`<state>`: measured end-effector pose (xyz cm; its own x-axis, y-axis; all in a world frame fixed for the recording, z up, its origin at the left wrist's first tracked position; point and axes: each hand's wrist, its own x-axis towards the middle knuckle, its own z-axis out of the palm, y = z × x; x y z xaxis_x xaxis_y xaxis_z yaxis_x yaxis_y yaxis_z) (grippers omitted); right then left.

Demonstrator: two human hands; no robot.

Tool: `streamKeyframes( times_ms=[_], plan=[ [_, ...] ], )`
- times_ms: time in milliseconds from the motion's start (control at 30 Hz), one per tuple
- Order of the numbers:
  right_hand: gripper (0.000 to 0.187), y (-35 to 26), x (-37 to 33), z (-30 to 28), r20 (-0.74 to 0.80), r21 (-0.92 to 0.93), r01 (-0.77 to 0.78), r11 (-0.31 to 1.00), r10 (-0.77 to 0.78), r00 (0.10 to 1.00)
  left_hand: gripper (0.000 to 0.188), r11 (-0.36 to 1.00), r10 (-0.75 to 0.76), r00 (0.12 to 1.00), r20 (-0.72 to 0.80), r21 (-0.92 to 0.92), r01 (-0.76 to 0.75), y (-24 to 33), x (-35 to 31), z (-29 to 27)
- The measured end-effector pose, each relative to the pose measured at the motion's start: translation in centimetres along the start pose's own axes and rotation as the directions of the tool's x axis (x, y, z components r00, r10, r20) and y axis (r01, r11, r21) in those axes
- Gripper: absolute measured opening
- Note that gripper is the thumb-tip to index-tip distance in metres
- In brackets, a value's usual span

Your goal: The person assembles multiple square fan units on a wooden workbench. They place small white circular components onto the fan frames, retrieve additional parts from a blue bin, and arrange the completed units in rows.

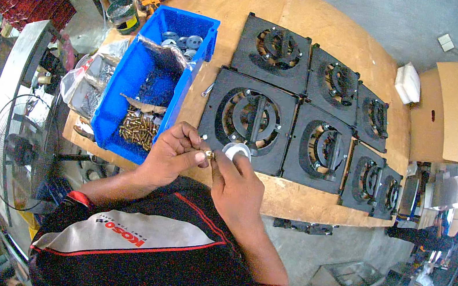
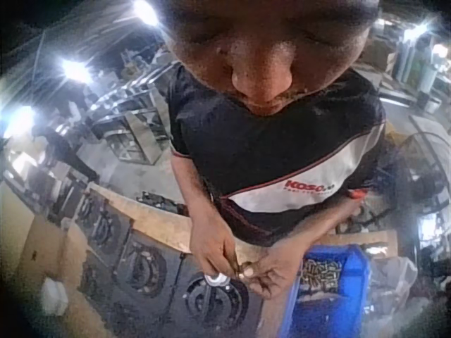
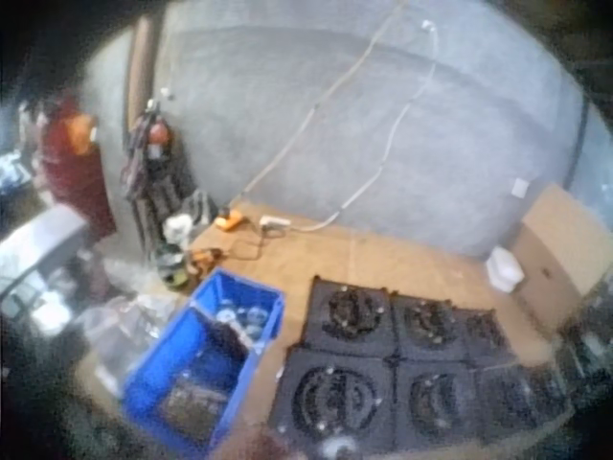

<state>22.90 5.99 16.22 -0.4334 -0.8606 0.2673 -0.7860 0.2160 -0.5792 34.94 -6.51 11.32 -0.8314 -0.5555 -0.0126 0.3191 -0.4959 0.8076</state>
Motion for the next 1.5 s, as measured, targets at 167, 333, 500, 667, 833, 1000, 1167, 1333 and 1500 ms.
streamKeyframes(
  times_ms=[167,333,500,667,833,1000,1167,1333,1500],
  plan=[
    [0.027,0.4,0.5,0.7,0.023,-0.077,-0.019,0.997,0.021,1.0,0.022,0.998,0.06,0.989,-0.138,0.037,-0.055,-1.8,0.8,0.2],
    [0.035,0.8,1.0,1.1,0.135,0.026,-0.095,0.995,0.091,0.987,0.021,0.958,0.191,0.96,-0.202,0.253,-0.138,-3.0,1.6,0.3],
    [0.05,0.8,0.7,1.5,0.154,0.277,-0.208,0.938,0.17,0.973,0.023,0.908,0.205,0.954,-0.216,0.407,-0.103,-3.6,2.0,-0.2],
    [0.061,0.9,0.5,1.1,0.268,0.374,-0.39,0.841,0.305,0.914,0.021,0.854,0.245,0.949,-0.198,0.508,-0.114,-3.9,2.0,-0.6],
    [0.065,3.2,0.1,3.1,0.27,0.437,-0.515,0.737,0.439,0.857,0.019,0.81,0.231,0.946,-0.225,0.584,-0.059,-4.9,2.5,-1.2],
    [0.072,4.1,-0.3,2.9,0.296,0.511,-0.484,0.711,0.383,0.875,0.021,0.825,0.203,0.962,-0.181,0.561,-0.069,-4.9,2.9,-1.0],
    [0.083,2.6,0.2,0.2,0.363,0.463,-0.441,0.769,0.289,0.886,0.02,0.896,0.045,0.991,-0.125,0.444,0.016,-3.6,3.6,-1.2],
    [0.078,2.3,-0.6,-0.4,0.384,0.568,-0.405,0.717,0.204,0.9,0.016,0.928,-0.005,0.998,-0.069,0.372,0.03,-2.9,3.5,-1.1],
    [0.075,2.2,-1.2,-1.1,0.35,0.642,-0.377,0.668,0.183,0.919,0.012,0.809,-0.023,0.997,-0.079,0.584,0.065,-2.0,3.1,-0.3]
  ],
)
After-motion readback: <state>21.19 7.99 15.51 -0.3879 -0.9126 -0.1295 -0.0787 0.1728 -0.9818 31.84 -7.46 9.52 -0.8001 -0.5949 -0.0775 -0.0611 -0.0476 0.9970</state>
